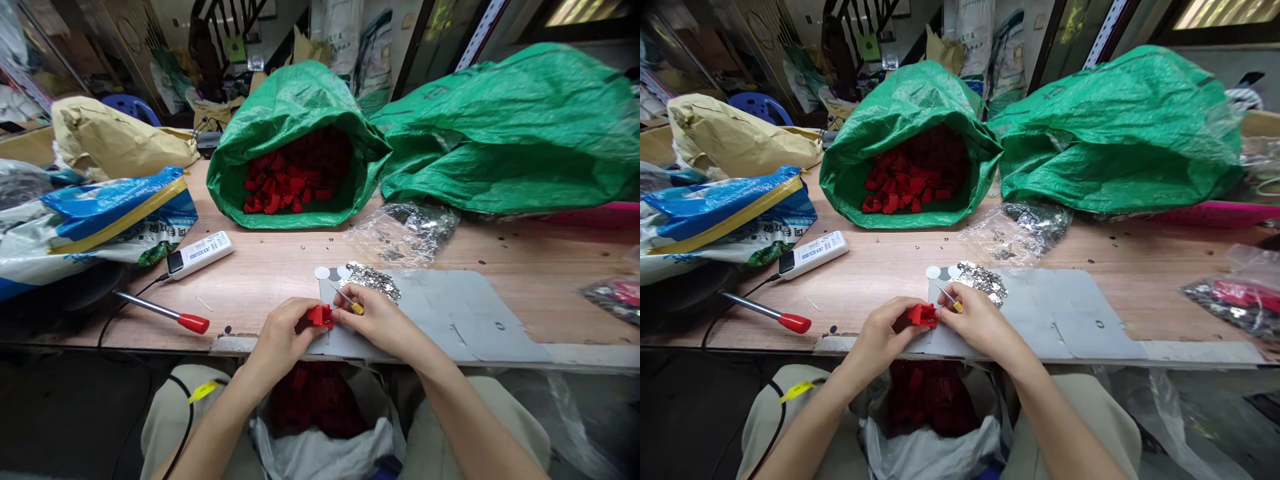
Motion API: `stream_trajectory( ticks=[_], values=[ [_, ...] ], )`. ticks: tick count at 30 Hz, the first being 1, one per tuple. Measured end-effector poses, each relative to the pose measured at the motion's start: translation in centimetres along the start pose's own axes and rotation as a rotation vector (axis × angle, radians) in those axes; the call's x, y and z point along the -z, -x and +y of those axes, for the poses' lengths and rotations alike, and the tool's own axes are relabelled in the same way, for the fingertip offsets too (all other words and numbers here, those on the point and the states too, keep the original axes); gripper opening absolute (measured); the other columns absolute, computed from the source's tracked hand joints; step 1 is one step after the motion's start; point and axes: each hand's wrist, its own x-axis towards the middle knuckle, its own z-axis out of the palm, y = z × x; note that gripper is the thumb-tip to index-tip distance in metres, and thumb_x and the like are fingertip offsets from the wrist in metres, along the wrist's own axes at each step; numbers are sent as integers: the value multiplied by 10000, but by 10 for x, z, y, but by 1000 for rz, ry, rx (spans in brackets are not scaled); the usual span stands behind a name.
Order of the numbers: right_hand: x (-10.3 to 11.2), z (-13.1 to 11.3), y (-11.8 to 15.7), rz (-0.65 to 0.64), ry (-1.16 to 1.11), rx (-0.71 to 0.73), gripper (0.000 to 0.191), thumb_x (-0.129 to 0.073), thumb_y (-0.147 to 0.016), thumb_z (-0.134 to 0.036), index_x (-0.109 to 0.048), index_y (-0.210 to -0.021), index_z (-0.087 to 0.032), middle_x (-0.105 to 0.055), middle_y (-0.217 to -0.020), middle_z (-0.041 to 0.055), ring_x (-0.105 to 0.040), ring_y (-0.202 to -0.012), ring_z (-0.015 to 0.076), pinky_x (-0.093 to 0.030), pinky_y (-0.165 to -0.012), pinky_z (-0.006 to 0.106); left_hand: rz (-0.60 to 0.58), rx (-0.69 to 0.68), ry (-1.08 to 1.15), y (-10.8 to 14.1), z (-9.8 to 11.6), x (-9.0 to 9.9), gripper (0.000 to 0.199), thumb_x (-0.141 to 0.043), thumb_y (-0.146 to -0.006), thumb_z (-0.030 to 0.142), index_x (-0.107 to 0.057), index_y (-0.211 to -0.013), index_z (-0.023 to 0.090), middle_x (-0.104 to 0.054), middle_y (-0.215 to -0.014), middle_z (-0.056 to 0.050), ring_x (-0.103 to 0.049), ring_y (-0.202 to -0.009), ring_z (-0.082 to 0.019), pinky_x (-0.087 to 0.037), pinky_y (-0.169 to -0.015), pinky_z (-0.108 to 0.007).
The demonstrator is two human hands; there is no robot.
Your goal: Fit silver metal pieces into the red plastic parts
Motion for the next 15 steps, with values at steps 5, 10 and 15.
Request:
stream_trajectory(
  ticks=[5,10,15],
  values=[
    [0,1,-2,21,1,-12,131,-652,-794,-323,-591,-818,-209,-621,-718,-16,-554,-663,161,-403,-623,269,0,-9,2,0,-2,0,217,-696,-863,206,-688,-1080,217,-738,-1064,-76,-690,-981,-221,-553,-860,-337],
    [-2,-3,-2,77,19,-16,185,-689,-778,-369,-597,-765,-209,-623,-696,-12,-546,-648,162,-392,-605,265,8,5,-12,0,-2,-1,205,-690,-870,221,-686,-1075,225,-741,-1049,-60,-698,-948,-213,-556,-849,-326],
    [0,2,-2,13,-89,-33,174,-659,-813,-372,-611,-787,-207,-641,-676,-12,-530,-615,152,-382,-579,257,15,25,-29,0,-2,-1,215,-695,-860,203,-683,-1073,225,-740,-1041,-44,-694,-928,-198,-550,-857,-319]
  ],
)
